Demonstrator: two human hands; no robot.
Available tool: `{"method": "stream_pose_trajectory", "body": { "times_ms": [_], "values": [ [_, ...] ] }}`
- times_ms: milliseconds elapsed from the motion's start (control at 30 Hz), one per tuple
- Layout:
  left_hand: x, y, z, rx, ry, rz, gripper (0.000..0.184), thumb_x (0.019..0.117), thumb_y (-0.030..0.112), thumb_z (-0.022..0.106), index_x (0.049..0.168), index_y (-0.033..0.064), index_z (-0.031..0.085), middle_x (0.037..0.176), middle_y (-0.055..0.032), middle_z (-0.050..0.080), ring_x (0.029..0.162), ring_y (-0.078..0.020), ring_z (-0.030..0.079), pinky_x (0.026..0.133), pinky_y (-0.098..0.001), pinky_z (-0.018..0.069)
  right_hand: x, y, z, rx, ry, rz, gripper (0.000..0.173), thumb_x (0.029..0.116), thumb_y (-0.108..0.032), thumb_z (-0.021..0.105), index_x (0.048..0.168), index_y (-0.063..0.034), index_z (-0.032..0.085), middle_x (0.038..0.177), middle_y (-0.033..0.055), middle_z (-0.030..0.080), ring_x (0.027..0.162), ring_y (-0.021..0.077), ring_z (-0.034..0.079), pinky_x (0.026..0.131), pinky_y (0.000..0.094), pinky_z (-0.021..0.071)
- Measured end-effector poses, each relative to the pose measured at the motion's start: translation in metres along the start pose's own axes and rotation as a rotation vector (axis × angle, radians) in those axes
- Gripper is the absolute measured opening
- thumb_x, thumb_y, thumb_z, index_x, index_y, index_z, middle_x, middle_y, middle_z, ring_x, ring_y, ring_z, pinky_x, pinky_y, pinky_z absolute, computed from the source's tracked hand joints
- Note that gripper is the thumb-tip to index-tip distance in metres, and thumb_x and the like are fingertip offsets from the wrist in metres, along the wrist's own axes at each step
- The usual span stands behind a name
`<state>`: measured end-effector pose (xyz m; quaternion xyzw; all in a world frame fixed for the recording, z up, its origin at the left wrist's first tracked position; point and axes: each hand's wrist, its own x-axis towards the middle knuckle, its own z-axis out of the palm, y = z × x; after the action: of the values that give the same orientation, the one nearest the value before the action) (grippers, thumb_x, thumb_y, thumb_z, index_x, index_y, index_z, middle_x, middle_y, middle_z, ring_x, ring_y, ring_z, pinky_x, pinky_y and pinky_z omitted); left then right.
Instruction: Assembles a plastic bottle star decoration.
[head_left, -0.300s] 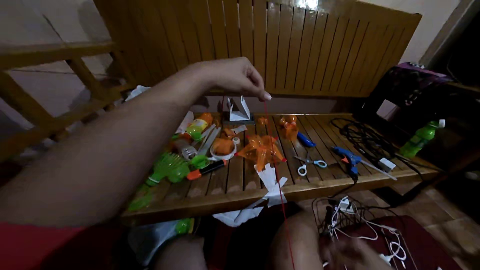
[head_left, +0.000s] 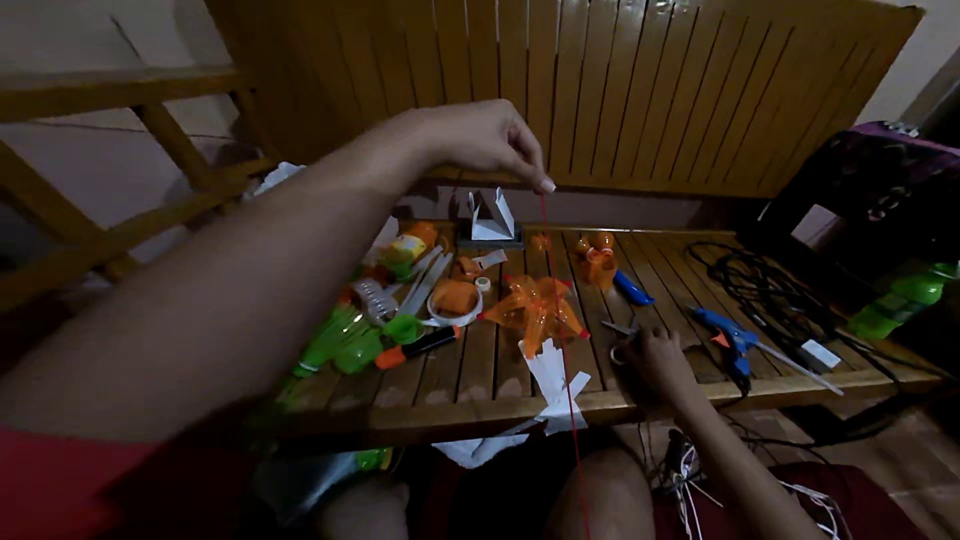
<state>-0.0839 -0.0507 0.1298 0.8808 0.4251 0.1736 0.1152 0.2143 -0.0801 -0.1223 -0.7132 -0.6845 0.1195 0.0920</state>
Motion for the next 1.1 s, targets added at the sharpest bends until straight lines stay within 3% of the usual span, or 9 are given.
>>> {"method": "stream_pose_trajectory", "body": {
  "times_ms": [200,367,500,567,633,700,767,833,1100],
  "values": [
    [0.006,-0.012,-0.005,0.046,-0.014,-0.016,0.016,0.0953,0.025,0.071,0.094,0.0094,0.076,0.078,0.0022,0.068,0.068,-0.0017,0.057,0.065,-0.0228,0.0469,-0.002,0.009,-0.018,-0.017,-0.181,0.034,0.075,0.0915,-0.047,0.074,0.148,-0.0032,0.051,0.153,0.0340,0.034,0.143,0.0496,0.035,0.111,0.0559,0.0411],
    [0.006,-0.012,-0.006,0.065,-0.006,-0.011,0.017,0.0953,0.028,0.071,0.096,0.0115,0.077,0.078,0.0023,0.068,0.067,-0.0015,0.057,0.063,-0.0224,0.0469,0.005,0.037,-0.036,0.108,-0.245,-0.047,0.054,0.0930,-0.029,0.077,0.138,-0.0043,0.060,0.126,0.0257,0.064,0.115,0.0396,0.063,0.100,0.0560,0.0478],
    [0.006,-0.009,-0.008,0.090,0.012,-0.006,0.017,0.0949,0.029,0.071,0.095,0.0133,0.078,0.077,0.0033,0.068,0.065,-0.0009,0.057,0.062,-0.0225,0.0461,0.006,0.050,-0.045,0.061,-0.262,-0.074,0.043,0.0917,-0.027,0.077,0.121,0.0028,0.067,0.106,0.0227,0.069,0.098,0.0367,0.067,0.090,0.0581,0.0517],
    [0.007,-0.005,-0.009,0.097,0.008,-0.009,0.017,0.0951,0.027,0.071,0.095,0.0120,0.077,0.077,0.0028,0.068,0.065,-0.0008,0.056,0.062,-0.0222,0.0458,-0.009,0.057,-0.060,0.217,-0.249,-0.235,0.044,0.0915,-0.019,0.076,0.127,0.0032,0.062,0.098,0.0165,0.069,0.083,0.0244,0.067,0.079,0.0440,0.0555],
    [0.009,-0.005,-0.009,0.108,-0.004,0.014,0.017,0.0951,0.027,0.071,0.095,0.0109,0.077,0.079,0.0024,0.069,0.068,-0.0006,0.058,0.065,-0.0224,0.0474,-0.029,0.065,-0.072,0.536,-0.310,-0.493,0.042,0.0828,-0.019,0.079,0.118,-0.0043,0.062,0.085,-0.0032,0.066,0.072,0.0027,0.064,0.067,0.0213,0.0550],
    [0.012,-0.003,-0.009,0.113,-0.015,0.011,0.018,0.0950,0.028,0.071,0.095,0.0111,0.078,0.080,0.0017,0.070,0.070,-0.0017,0.059,0.067,-0.0243,0.0481,-0.048,0.057,-0.088,0.622,-0.540,-0.676,0.055,0.0787,-0.050,0.083,0.118,-0.0164,0.064,0.098,-0.0140,0.067,0.084,-0.0069,0.062,0.070,0.0121,0.0525],
    [0.015,0.000,-0.011,0.127,-0.019,0.035,0.017,0.0950,0.028,0.071,0.093,0.0122,0.078,0.077,0.0034,0.069,0.067,0.0002,0.057,0.063,-0.0216,0.0465,-0.062,0.041,-0.101,0.519,-0.707,-0.728,0.062,0.0769,-0.052,0.083,0.123,-0.0134,0.066,0.104,-0.0090,0.068,0.085,-0.0066,0.062,0.070,0.0128,0.0530],
    [0.018,0.006,-0.011,0.126,-0.025,0.043,0.016,0.0949,0.026,0.071,0.093,0.0119,0.078,0.076,0.0036,0.068,0.066,0.0006,0.057,0.063,-0.0207,0.0462,-0.069,0.025,-0.107,0.422,-0.774,-0.732,0.054,0.0788,-0.039,0.085,0.119,-0.0079,0.069,0.091,-0.0053,0.069,0.073,-0.0053,0.059,0.062,0.0137,0.0489],
    [0.021,0.018,-0.010,0.110,-0.024,0.050,0.015,0.0946,0.026,0.071,0.093,0.0118,0.078,0.077,0.0041,0.069,0.067,0.0013,0.058,0.065,-0.0199,0.0471,-0.067,-0.011,-0.119,0.382,-0.870,-0.745,0.034,0.0827,-0.014,0.082,0.114,-0.0037,0.074,0.084,-0.0038,0.072,0.065,-0.0069,0.059,0.056,0.0108,0.0474]
  ]
}}
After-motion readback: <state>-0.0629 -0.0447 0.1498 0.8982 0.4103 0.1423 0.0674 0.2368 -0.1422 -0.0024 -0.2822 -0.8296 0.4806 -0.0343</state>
